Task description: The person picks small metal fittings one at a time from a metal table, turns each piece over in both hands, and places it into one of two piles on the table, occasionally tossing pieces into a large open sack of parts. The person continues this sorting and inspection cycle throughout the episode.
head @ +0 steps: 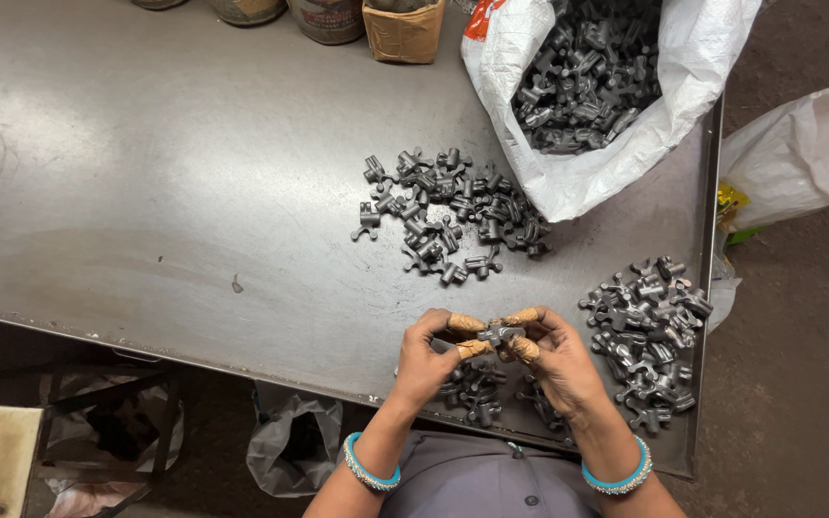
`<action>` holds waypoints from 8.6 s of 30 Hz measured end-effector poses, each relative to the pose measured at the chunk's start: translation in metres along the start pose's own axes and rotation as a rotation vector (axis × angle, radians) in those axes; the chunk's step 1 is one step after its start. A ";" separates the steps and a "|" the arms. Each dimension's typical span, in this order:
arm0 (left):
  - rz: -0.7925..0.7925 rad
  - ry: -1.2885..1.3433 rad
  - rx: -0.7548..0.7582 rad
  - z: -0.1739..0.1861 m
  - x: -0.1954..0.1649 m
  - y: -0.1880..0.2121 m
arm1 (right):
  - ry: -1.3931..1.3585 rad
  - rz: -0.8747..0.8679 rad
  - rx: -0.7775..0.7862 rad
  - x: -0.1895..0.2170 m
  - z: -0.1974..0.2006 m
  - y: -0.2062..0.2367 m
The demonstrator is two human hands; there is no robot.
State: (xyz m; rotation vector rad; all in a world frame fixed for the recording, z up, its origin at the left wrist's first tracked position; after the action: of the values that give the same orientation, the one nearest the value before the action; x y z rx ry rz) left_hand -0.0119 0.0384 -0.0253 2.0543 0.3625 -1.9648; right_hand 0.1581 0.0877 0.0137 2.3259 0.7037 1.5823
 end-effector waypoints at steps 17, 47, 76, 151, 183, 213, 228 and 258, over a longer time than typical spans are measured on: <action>0.013 0.037 0.064 0.000 0.004 0.003 | 0.036 0.078 0.005 -0.014 0.009 0.015; -0.326 -0.594 0.125 0.054 -0.025 0.014 | 0.950 0.465 0.016 0.050 -0.051 -0.048; 0.470 0.518 0.135 -0.021 0.010 0.010 | -0.091 0.037 -0.233 0.010 0.005 0.003; 0.037 -0.083 0.132 0.028 -0.006 -0.024 | 0.393 -0.259 0.204 0.011 -0.001 -0.022; -0.003 -0.030 0.167 0.002 -0.022 -0.020 | 0.115 -0.113 0.111 -0.007 0.004 -0.022; -0.195 -0.276 -0.058 0.017 -0.015 -0.006 | 0.015 -0.277 0.159 -0.021 -0.006 -0.010; -0.103 -0.818 -0.231 0.072 -0.076 -0.129 | 0.994 0.326 -0.213 0.071 -0.057 -0.049; -0.119 -0.759 -0.153 0.048 -0.027 -0.067 | 0.950 0.565 -0.252 0.017 -0.001 0.006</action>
State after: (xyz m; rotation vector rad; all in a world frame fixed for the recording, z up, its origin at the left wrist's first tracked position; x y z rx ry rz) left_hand -0.0825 0.0829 -0.0020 1.0917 0.4406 -2.5023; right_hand 0.1640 0.0918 0.0303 1.5590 -0.0654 2.8563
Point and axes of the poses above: each hand's wrist, its own y-axis away from the middle knuckle, its own z-axis out of the back of the hand, x = y × z, the point moved 5 cm from there along -y, towards the middle knuckle, and after that the axes turned 12 degrees about -x, right-handed, at the moved point
